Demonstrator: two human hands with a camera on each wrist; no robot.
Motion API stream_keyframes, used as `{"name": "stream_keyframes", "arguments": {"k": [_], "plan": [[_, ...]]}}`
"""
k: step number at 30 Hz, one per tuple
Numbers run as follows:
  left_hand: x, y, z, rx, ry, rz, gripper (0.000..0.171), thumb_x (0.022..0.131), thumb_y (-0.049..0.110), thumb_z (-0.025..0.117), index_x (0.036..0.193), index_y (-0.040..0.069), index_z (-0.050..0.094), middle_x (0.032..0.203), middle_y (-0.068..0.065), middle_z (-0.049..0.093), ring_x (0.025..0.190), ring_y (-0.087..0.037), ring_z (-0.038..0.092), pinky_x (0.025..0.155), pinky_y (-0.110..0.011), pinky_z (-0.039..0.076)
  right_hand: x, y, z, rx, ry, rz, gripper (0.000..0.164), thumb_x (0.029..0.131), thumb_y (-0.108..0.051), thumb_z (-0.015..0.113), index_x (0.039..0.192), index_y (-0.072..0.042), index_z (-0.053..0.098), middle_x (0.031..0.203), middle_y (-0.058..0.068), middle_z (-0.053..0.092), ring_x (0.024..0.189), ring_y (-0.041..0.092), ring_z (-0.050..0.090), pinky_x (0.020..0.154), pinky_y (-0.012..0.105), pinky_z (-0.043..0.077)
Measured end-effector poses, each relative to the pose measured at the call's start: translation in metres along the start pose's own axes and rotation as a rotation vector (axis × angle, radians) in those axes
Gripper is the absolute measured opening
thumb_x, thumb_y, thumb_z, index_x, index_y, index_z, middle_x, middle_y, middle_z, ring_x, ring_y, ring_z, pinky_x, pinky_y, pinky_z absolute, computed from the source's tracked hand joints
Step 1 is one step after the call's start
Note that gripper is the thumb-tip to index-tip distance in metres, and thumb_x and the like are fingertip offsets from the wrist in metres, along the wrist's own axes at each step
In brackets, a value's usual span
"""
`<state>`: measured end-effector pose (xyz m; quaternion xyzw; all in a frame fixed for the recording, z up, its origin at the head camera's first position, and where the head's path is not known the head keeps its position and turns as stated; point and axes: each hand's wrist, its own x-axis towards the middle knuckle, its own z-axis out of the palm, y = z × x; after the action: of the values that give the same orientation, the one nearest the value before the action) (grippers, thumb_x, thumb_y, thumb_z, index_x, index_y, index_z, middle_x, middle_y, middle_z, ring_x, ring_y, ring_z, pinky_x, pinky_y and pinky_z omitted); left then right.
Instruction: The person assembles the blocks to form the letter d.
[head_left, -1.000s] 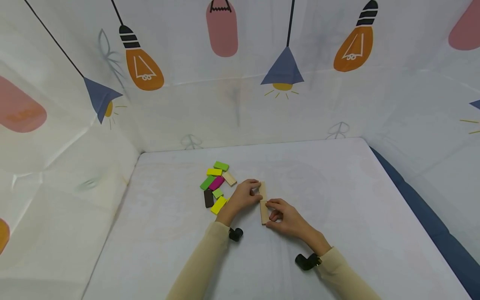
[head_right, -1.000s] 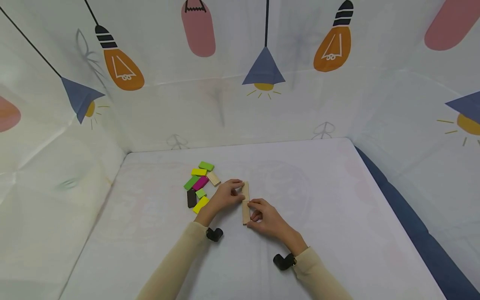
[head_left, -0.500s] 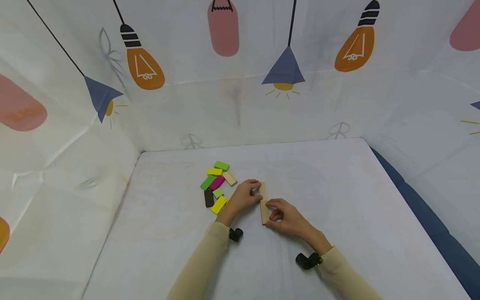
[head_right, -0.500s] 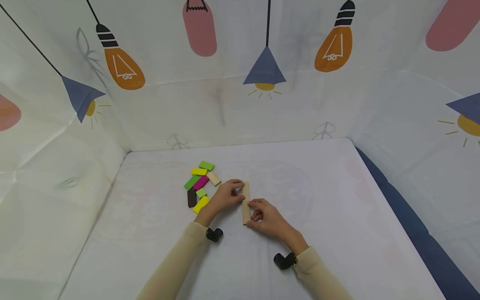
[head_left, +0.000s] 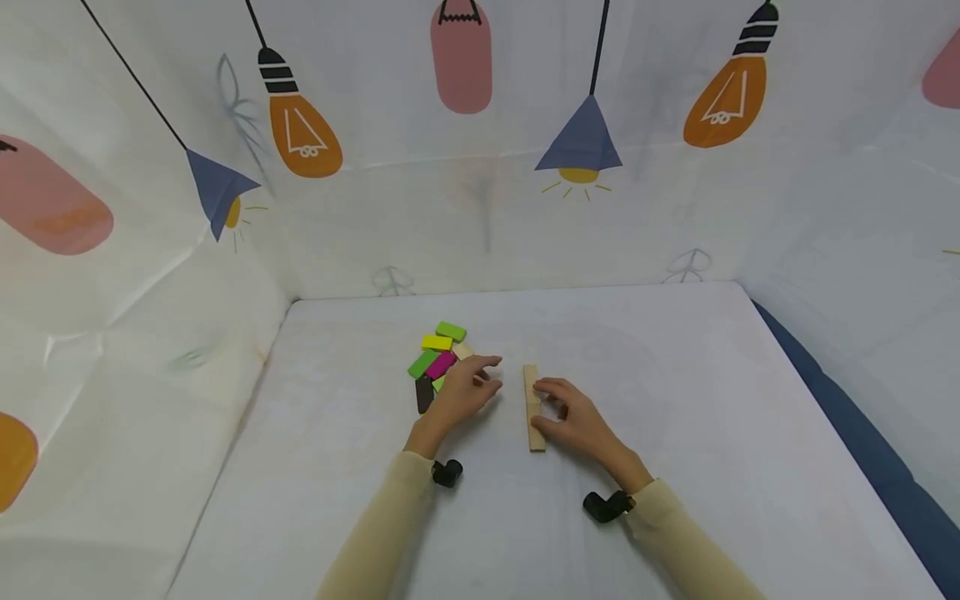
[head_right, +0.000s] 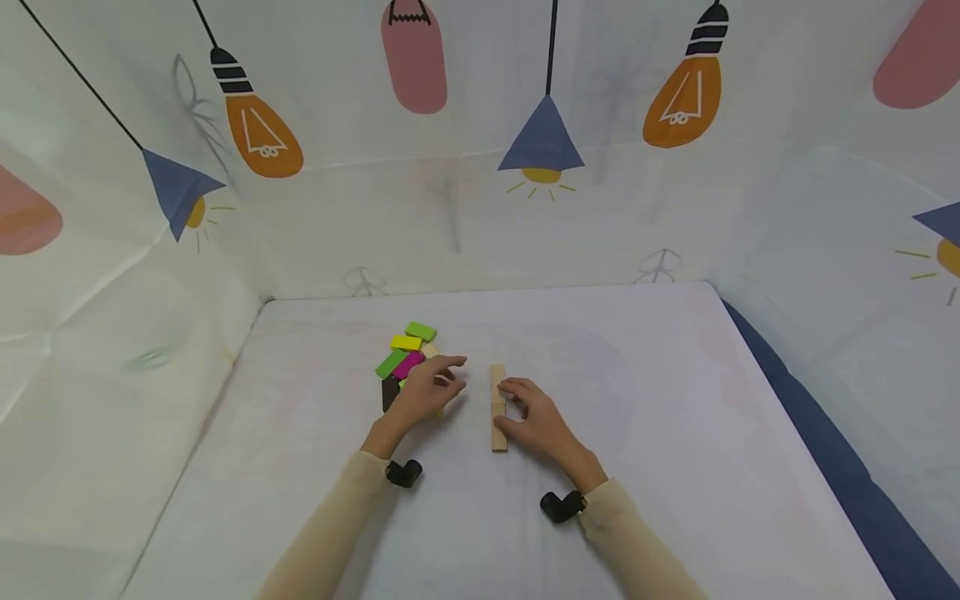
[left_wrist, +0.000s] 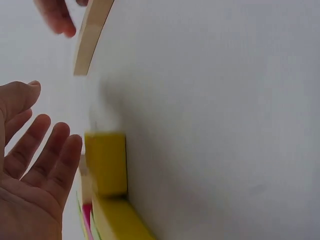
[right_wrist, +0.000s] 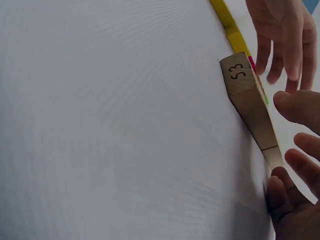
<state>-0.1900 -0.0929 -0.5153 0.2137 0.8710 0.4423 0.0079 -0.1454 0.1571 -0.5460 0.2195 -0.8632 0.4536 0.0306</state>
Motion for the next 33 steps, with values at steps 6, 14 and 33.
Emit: {"name": "stream_keyframes", "arguments": {"k": [6, 14, 33], "plan": [[-0.009, -0.009, -0.024, 0.005, 0.039, -0.033, 0.042, 0.095, 0.008, 0.073, 0.135, 0.000, 0.064, 0.130, -0.017, 0.068, 0.105, -0.029, 0.068, 0.089, -0.041, 0.061, 0.000, 0.002, 0.002, 0.002, -0.023, 0.041, 0.055, 0.087, -0.016, 0.083, 0.135, 0.002, 0.064, 0.142, 0.017, 0.059, 0.115, 0.030, 0.062, 0.079, 0.028, 0.052], [-0.010, -0.018, -0.045, 0.112, 0.058, -0.109, 0.044, 0.096, 0.014, 0.072, 0.139, 0.007, 0.063, 0.136, -0.013, 0.066, 0.122, -0.031, 0.063, 0.105, -0.047, 0.053, -0.002, 0.001, 0.001, -0.012, -0.043, 0.044, 0.057, 0.090, -0.019, 0.080, 0.139, 0.003, 0.061, 0.146, 0.016, 0.057, 0.127, 0.033, 0.059, 0.088, 0.035, 0.054], [0.000, -0.035, -0.037, 0.162, 0.152, -0.277, 0.054, 0.092, 0.032, 0.076, 0.140, 0.013, 0.063, 0.140, -0.015, 0.063, 0.123, -0.036, 0.056, 0.106, -0.058, 0.042, -0.003, 0.003, 0.000, -0.033, -0.073, 0.030, 0.056, 0.093, -0.021, 0.078, 0.141, 0.002, 0.059, 0.150, 0.014, 0.055, 0.133, 0.035, 0.056, 0.093, 0.042, 0.056]]}}
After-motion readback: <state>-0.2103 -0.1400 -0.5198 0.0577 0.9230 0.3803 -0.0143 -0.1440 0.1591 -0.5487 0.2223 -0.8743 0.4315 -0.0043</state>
